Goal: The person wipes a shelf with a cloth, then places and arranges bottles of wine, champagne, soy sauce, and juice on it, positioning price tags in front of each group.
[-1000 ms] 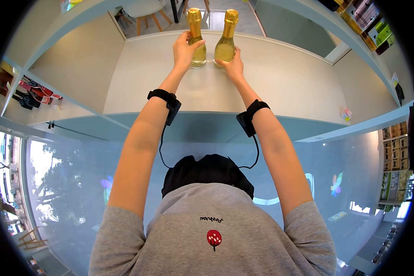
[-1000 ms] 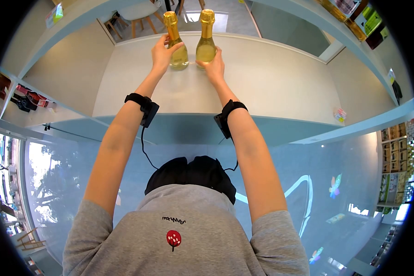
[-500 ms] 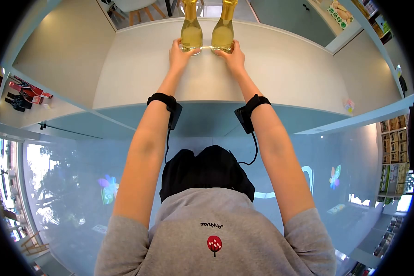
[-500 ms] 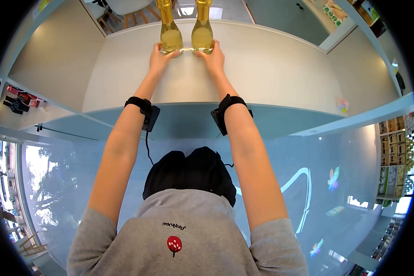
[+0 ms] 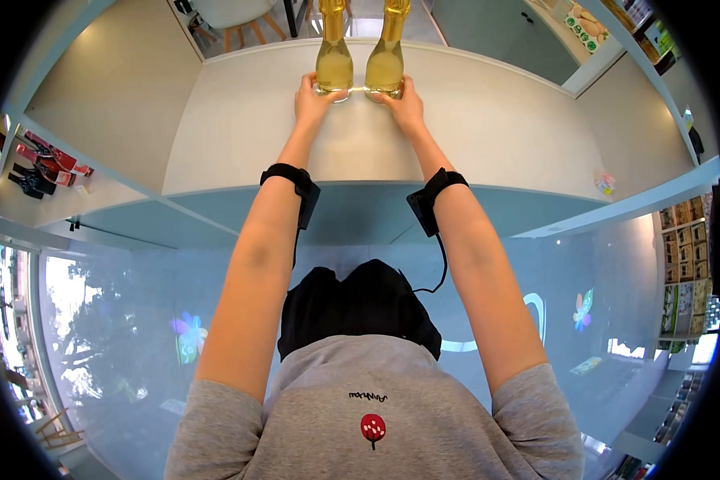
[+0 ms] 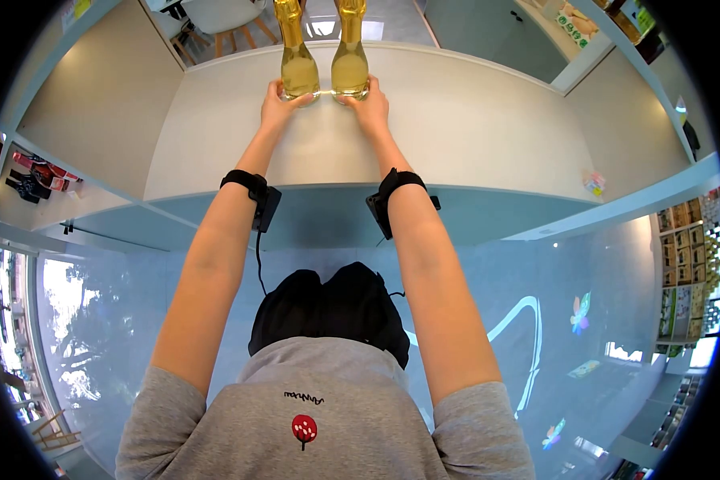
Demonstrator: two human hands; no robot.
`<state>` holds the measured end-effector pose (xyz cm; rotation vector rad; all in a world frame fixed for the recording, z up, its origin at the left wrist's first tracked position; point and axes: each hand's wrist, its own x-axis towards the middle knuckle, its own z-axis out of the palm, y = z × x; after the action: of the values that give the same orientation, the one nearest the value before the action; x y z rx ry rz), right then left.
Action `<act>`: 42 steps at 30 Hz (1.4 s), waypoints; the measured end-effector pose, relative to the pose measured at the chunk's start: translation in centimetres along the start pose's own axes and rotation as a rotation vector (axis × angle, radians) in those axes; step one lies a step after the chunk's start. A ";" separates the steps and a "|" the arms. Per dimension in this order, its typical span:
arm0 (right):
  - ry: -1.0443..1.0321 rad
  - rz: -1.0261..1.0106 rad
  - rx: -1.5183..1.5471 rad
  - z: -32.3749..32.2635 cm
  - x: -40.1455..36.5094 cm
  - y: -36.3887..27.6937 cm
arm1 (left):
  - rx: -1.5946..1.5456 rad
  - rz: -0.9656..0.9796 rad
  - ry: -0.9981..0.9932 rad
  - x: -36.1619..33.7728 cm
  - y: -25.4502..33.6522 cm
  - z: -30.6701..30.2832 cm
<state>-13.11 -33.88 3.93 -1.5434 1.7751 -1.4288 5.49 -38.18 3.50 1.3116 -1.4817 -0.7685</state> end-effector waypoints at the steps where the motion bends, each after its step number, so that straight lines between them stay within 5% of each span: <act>1: -0.007 0.007 0.010 0.0 0.0 -0.2 | 0.011 0.020 0.040 0.1 -0.2 0.1; 13: 0.007 0.019 0.048 -0.4 0.2 -0.8 | 0.012 -0.095 -0.072 -0.2 2.1 -0.7; 22: -0.082 0.049 0.083 -0.6 1.0 -0.1 | 0.014 0.081 -0.009 2.2 -2.8 0.6; 28: -0.098 0.172 0.063 -1.4 1.2 -1.8 | -0.182 -0.168 -0.134 0.4 0.3 -2.8; 34: -0.061 0.100 0.004 -0.6 1.1 -2.1 | 0.033 -0.101 -0.147 0.2 1.8 -0.7; 37: -0.048 0.161 0.065 -0.2 1.5 -1.9 | 0.285 -0.127 0.012 -1.0 3.4 0.2; 42: 0.151 0.093 -0.165 -1.4 -2.1 -6.6 | 0.173 -0.019 0.101 -3.7 7.3 -2.6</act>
<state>-10.34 -30.60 9.50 -1.4420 2.0721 -1.4181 5.18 -32.60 10.11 1.4743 -1.4821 -0.5874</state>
